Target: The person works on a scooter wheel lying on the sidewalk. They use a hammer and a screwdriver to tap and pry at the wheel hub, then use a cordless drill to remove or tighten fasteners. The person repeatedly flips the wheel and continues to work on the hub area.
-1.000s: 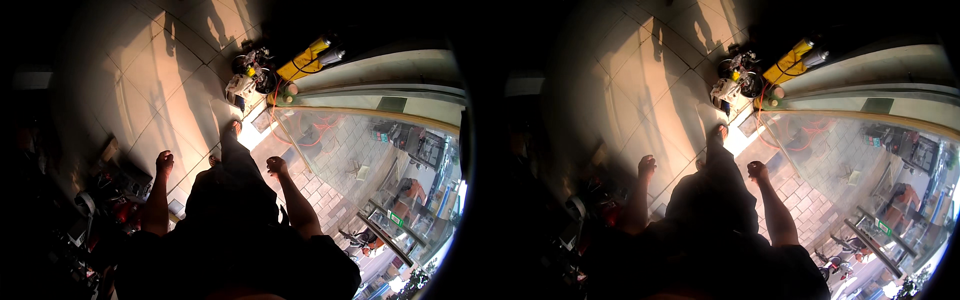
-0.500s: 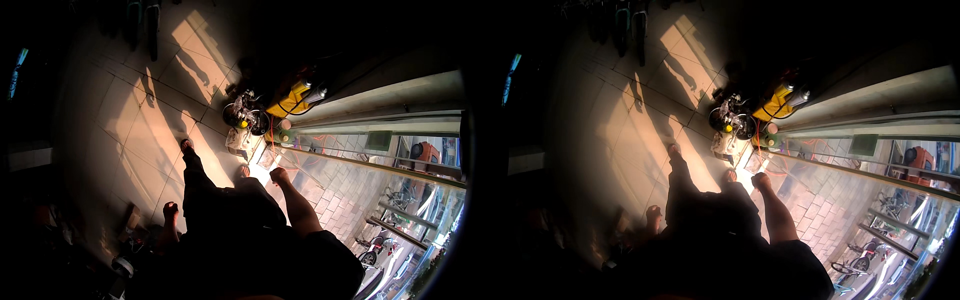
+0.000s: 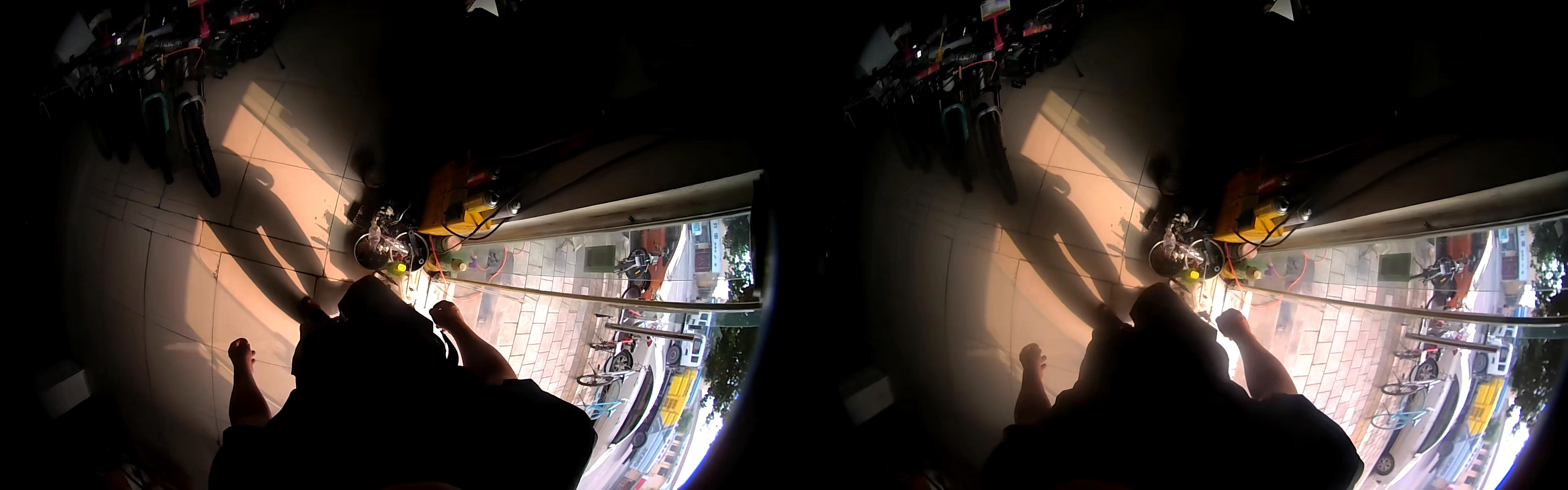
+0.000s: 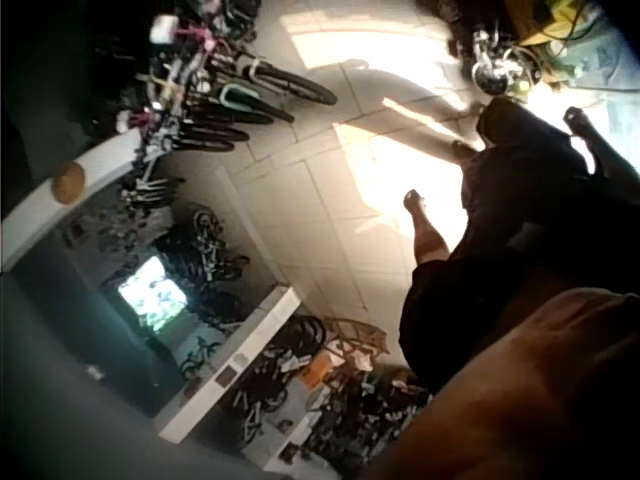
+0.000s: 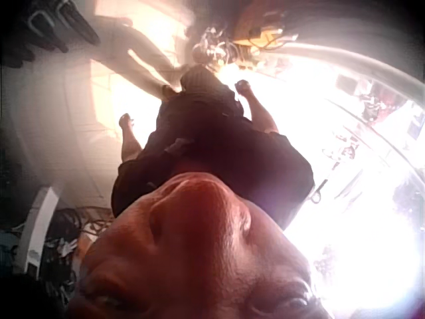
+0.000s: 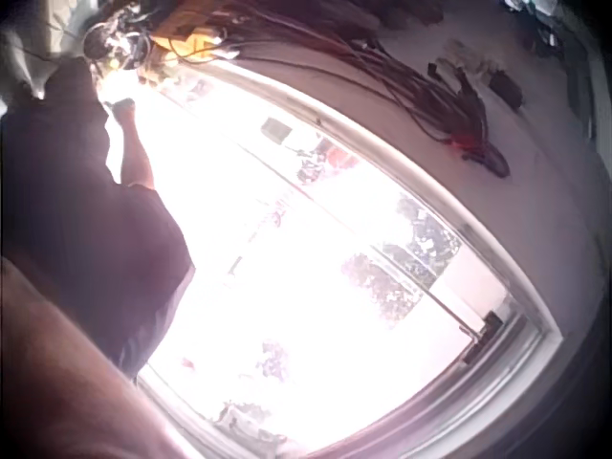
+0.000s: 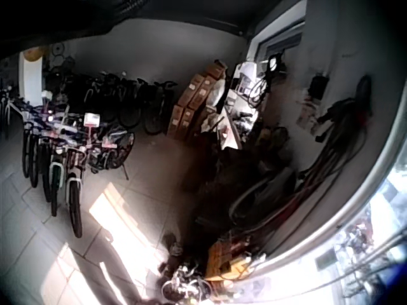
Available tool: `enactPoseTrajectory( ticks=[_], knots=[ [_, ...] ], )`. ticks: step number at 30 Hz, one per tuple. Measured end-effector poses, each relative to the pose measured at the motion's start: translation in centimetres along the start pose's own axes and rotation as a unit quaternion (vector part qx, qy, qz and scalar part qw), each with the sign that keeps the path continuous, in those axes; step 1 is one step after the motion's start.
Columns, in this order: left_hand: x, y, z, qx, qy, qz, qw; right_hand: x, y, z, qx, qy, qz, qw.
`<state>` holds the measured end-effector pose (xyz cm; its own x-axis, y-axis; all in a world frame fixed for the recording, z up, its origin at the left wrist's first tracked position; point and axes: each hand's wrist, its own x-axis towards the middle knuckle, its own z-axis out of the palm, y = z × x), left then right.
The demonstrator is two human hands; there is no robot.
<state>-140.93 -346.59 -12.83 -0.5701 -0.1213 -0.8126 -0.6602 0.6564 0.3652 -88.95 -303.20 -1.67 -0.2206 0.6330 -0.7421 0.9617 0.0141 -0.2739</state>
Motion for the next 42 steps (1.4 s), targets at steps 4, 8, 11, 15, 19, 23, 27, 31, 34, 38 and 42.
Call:
enactPoseTrajectory(
  ticks=[4,8,11,15,19,23,27,31,34,38,42],
  knots=[
    [3.0,14.2,3.1,0.051,-0.028,0.046,0.997,5.1,-3.6,-0.4,0.155,0.238,-0.163,0.945],
    [4.6,25.7,8.8,0.084,-0.063,0.166,0.981,13.4,-8.7,-5.6,0.115,0.337,-0.158,0.921],
    [1.4,35.4,14.1,0.058,-0.089,0.210,0.972,17.6,-14.5,-16.4,-0.070,0.442,-0.250,0.859],
    [2.2,44.6,19.8,0.060,-0.145,0.249,0.956,14.4,-25.7,-36.0,0.288,0.421,-0.196,0.837],
    [1.8,55.2,27.7,0.119,-0.188,0.187,0.957,13.5,-29.6,-51.4,0.091,0.546,-0.322,0.768],
    [1.2,65.1,39.6,0.219,-0.242,0.263,0.908,15.6,-31.1,-64.1,-0.024,0.619,-0.221,0.753],
    [0.5,73.5,51.2,0.216,-0.282,0.363,0.861,23.7,-31.4,-73.0,-0.346,0.618,-0.116,0.696],
    [1.4,79.6,66.6,0.327,-0.357,0.360,0.798,26.5,-31.9,-76.4,-0.330,0.399,0.147,0.843],
    [-1.6,81.7,74.9,0.365,-0.377,0.350,0.776,26.0,-34.4,-75.5,-0.331,0.403,0.125,0.844],
    [1.6,82.1,84.6,0.401,-0.404,0.386,0.726,27.4,-33.7,-76.4,-0.474,0.345,0.185,0.789],
    [-3.4,85.6,92.4,0.445,-0.445,0.390,0.673,24.3,-30.6,-74.0,-0.588,0.244,0.307,0.708]
  ],
)
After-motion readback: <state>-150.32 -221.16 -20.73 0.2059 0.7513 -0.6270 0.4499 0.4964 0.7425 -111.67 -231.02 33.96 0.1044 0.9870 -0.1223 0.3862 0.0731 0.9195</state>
